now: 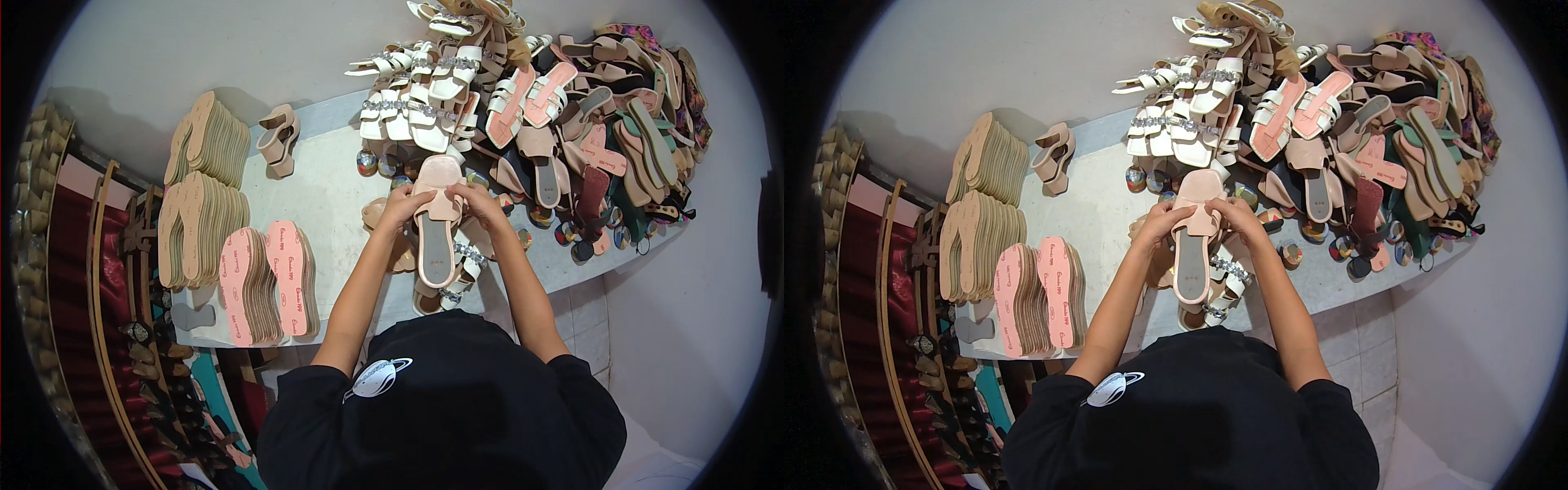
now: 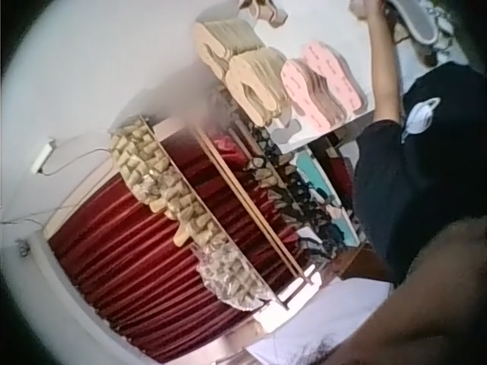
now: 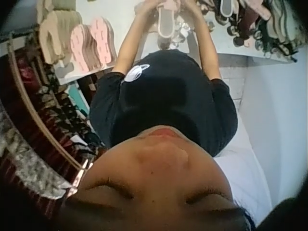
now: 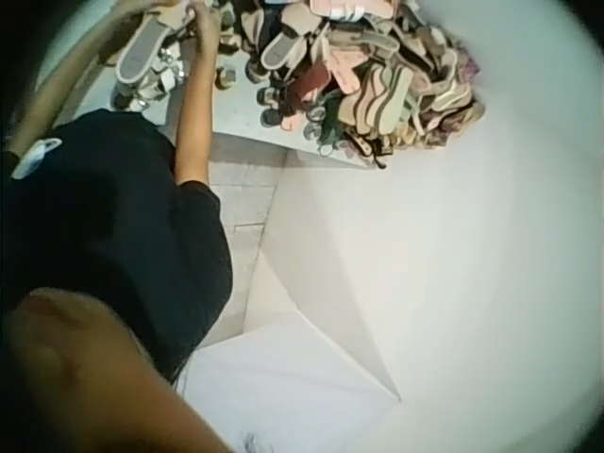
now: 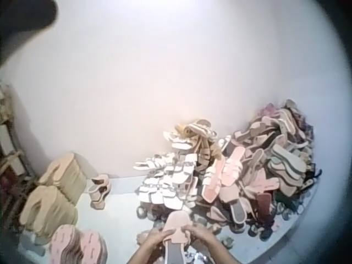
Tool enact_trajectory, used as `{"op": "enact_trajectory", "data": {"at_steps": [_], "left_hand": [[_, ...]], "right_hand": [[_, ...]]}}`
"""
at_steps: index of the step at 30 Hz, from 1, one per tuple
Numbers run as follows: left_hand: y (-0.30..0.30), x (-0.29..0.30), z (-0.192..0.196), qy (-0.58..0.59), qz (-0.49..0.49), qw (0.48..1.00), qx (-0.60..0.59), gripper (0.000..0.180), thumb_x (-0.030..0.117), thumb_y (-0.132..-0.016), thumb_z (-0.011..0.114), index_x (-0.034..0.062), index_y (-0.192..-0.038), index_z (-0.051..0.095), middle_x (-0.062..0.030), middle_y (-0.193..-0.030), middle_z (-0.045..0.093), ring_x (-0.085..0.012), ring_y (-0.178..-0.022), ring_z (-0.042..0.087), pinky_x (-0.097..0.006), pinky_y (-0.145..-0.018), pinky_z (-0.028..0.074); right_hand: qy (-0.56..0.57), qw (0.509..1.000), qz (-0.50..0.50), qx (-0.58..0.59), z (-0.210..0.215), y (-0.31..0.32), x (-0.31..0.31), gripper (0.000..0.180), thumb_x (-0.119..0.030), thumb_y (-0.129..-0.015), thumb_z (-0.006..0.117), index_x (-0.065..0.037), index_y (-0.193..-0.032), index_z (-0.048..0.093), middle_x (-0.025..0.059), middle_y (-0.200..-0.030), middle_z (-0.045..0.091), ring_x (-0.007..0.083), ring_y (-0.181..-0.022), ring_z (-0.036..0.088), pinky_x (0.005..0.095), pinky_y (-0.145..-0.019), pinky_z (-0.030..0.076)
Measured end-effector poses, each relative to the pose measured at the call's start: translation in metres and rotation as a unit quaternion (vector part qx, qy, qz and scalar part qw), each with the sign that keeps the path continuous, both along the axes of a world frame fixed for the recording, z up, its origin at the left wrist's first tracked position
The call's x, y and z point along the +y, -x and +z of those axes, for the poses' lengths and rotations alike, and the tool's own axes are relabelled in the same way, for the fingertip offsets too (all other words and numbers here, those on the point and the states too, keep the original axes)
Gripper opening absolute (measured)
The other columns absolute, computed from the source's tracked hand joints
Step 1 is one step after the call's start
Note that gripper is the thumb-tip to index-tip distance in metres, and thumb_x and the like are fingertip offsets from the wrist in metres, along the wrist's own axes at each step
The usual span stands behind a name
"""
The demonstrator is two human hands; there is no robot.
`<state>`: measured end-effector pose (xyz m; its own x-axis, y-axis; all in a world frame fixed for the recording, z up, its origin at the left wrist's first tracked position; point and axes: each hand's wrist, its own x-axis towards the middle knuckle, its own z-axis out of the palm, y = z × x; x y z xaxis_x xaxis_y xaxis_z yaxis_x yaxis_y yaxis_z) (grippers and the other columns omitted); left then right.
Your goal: Organizing and sorting various components of sandals including soles and straps.
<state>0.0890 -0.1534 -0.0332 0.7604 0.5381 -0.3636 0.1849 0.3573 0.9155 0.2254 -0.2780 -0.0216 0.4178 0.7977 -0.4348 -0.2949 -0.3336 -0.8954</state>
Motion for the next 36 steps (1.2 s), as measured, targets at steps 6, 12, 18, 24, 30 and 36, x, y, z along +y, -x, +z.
{"op": "enact_trajectory", "data": {"at_steps": [6, 12, 18, 24, 30, 36], "left_hand": [[0.005, -0.010, 0.015, -0.044, 0.031, 0.999, -0.006, 0.049, 0.019, -0.064, 0.072, -0.0061, -0.100, 0.050, -0.0119, -0.084, 0.060, -0.0158, -0.069, 0.059, -0.024, -0.059, 0.048], [0.027, 0.008, 0.032, -0.056, 0.050, 0.997, 0.002, 0.045, 0.024, -0.067, 0.070, -0.0041, -0.098, 0.053, -0.0116, -0.087, 0.059, -0.0157, -0.071, 0.060, -0.025, -0.060, 0.050], [0.071, 0.039, 0.062, -0.075, 0.110, 0.991, -0.014, 0.052, 0.033, -0.070, 0.066, -0.0053, -0.101, 0.051, -0.0101, -0.084, 0.059, -0.0159, -0.068, 0.060, -0.024, -0.057, 0.050], [0.146, 0.059, 0.105, -0.162, 0.140, 0.973, -0.080, 0.069, 0.033, -0.072, 0.065, 0.0032, -0.125, 0.032, -0.0141, -0.116, 0.042, -0.0178, -0.096, 0.051, -0.028, -0.078, 0.043], [0.229, 0.063, 0.110, -0.259, 0.161, 0.933, -0.190, 0.084, 0.028, -0.063, 0.074, 0.0033, -0.127, 0.025, -0.0136, -0.125, 0.031, -0.0221, -0.106, 0.045, -0.034, -0.090, 0.036], [0.252, 0.096, 0.118, -0.523, 0.257, 0.812, -0.024, 0.094, 0.024, -0.056, 0.077, 0.0108, -0.130, 0.020, -0.0198, -0.129, 0.026, -0.0338, -0.118, 0.030, -0.040, -0.095, 0.031]], "right_hand": [[-0.017, 0.998, -0.047, -0.049, -0.001, 0.004, 0.003, 0.029, -0.029, -0.066, 0.063, -0.004, -0.077, 0.056, 0.0017, -0.060, 0.053, 0.0085, -0.043, 0.046, 0.0192, -0.039, 0.033], [-0.024, 0.996, -0.023, -0.080, 0.030, 0.021, 0.021, 0.028, -0.028, -0.065, 0.064, -0.003, -0.074, 0.054, 0.0020, -0.056, 0.052, 0.0085, -0.042, 0.045, 0.0209, -0.038, 0.034], [-0.056, 0.991, 0.074, -0.094, 0.063, 0.053, 0.071, 0.026, -0.029, -0.068, 0.062, -0.006, -0.075, 0.053, 0.0012, -0.062, 0.053, 0.0080, -0.047, 0.048, 0.0202, -0.040, 0.035], [-0.109, 0.993, 0.044, -0.019, 0.075, 0.090, 0.152, 0.024, -0.023, -0.065, 0.063, -0.003, -0.075, 0.055, 0.0028, -0.059, 0.053, 0.0125, -0.048, 0.050, 0.0234, -0.044, 0.038], [-0.117, 0.991, 0.041, -0.053, 0.104, 0.129, 0.232, 0.029, -0.027, -0.066, 0.063, -0.001, -0.078, 0.057, 0.0053, -0.066, 0.057, 0.0150, -0.051, 0.053, 0.0245, -0.050, 0.044], [-0.115, 0.991, 0.059, -0.021, 0.122, 0.163, 0.316, 0.028, -0.026, -0.067, 0.060, -0.003, -0.083, 0.056, 0.0057, -0.073, 0.057, 0.0167, -0.061, 0.057, 0.0292, -0.056, 0.047]]}}
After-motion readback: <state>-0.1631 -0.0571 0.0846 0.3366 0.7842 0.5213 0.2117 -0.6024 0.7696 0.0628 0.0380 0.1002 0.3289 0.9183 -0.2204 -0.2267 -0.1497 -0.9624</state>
